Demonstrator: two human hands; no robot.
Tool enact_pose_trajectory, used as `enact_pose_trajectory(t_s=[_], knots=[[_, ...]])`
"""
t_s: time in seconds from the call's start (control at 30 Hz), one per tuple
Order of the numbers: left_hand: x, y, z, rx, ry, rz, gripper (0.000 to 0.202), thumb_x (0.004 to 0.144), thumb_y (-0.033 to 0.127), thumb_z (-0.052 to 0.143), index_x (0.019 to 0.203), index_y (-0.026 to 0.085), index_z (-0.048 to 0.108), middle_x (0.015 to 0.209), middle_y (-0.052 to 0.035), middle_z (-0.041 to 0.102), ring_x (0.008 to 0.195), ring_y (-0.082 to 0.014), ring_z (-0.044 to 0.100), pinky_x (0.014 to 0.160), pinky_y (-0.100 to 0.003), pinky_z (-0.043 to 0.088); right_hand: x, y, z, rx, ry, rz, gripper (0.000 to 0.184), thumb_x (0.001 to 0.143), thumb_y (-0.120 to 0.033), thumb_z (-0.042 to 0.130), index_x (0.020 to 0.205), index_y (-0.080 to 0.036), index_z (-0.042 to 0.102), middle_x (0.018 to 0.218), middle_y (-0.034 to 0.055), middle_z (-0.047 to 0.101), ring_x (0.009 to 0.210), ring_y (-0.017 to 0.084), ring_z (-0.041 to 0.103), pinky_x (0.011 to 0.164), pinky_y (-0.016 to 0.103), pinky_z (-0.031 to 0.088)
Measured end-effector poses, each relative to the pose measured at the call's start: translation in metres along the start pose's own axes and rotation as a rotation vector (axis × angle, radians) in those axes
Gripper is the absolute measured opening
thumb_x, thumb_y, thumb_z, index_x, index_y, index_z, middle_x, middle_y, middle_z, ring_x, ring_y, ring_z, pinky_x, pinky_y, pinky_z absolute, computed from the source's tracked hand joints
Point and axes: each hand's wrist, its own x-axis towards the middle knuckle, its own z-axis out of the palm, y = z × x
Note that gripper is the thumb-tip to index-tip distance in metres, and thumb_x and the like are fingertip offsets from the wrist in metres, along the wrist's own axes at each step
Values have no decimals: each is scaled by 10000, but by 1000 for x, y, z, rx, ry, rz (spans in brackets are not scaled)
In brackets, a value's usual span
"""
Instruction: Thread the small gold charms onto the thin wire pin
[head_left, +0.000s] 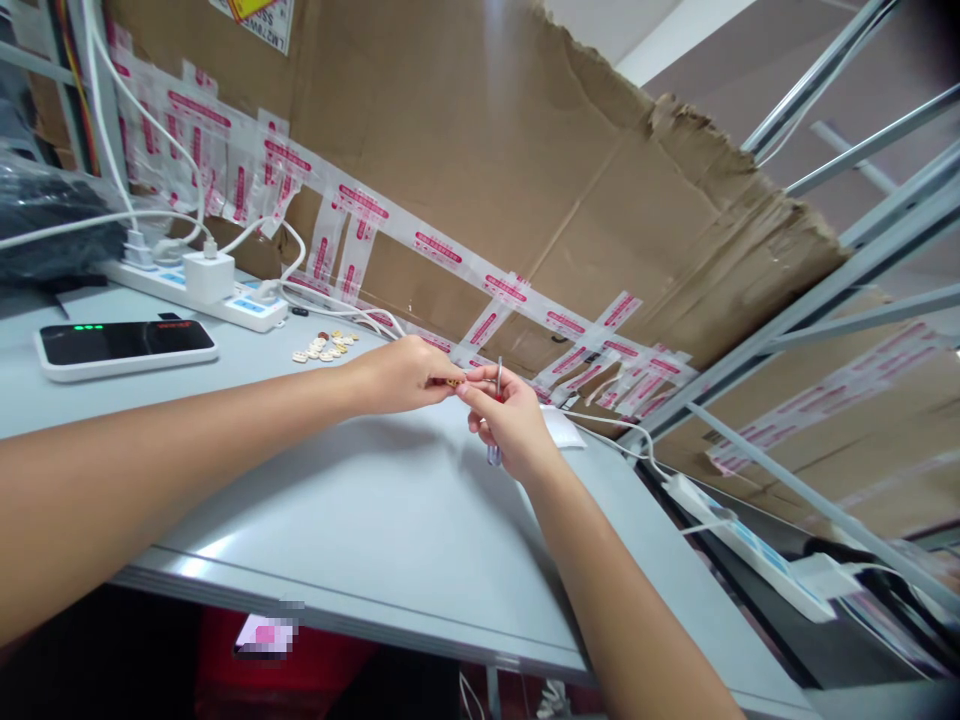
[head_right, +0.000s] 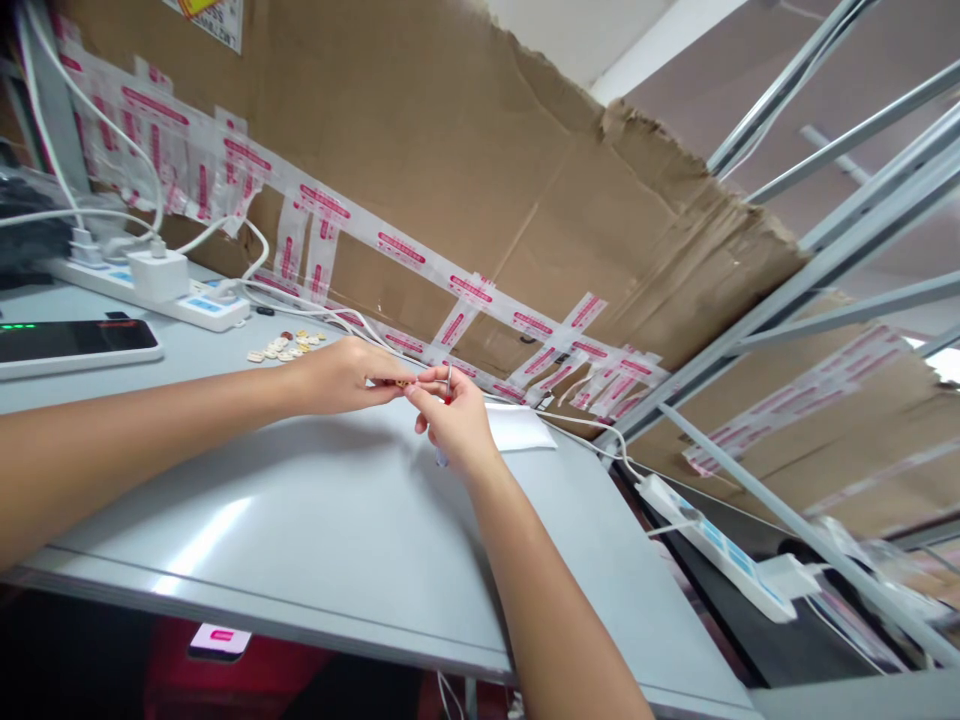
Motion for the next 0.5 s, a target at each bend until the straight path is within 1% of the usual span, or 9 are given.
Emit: enact_pose_trajectory(t_s=[0.17, 0.3, 0.37, 0.43, 0.5], knots=[[0, 1, 1, 32, -35, -8, 220, 861, 205, 544, 917, 261, 749, 720, 19, 731, 660, -139, 651, 626, -229, 450, 1, 3, -1, 7, -6, -16, 406, 641, -400, 801, 880, -209, 533, 670, -71, 588, 402, 62, 513, 297, 149, 208], [-1, 1, 3, 64, -54, 1, 231, 890, 197, 512, 917, 245, 737, 778, 7, 736, 683, -139, 654, 654, -234, 446, 0, 3, 1, 8, -1, -9, 403, 638, -399, 798, 872, -212, 529, 666, -71, 580, 401, 65, 505, 303, 155, 199], [-2, 1, 4, 72, -89, -11, 233, 906, 207, 503, 981, 248, 720, 835, 4, 739, 728, -142, 661, 687, -238, 446, 1, 3, 1, -3, 1, -15, 390, 645, -403, 787, 869, -216, 527, 659, -68, 575, 398, 70, 491, 310, 165, 191], [-4, 0, 5, 97, -110, -42, 250, 902, 264, 540, 1118, 249, 666, 976, -13, 732, 845, -161, 665, 747, -250, 449, 4, 2, -5, -74, 35, -50, 355, 663, -404, 765, 861, -215, 539, 664, -56, 581, 405, 78, 484, 330, 185, 224], [-6, -2, 4, 143, -78, -92, 421, 869, 365, 598, 1265, 226, 562, 1174, -60, 672, 1027, -205, 625, 834, -282, 442, 9, 0, -19, -252, 146, -138, 294, 684, -392, 736, 843, -206, 572, 689, -33, 604, 432, 89, 489, 385, 216, 312]])
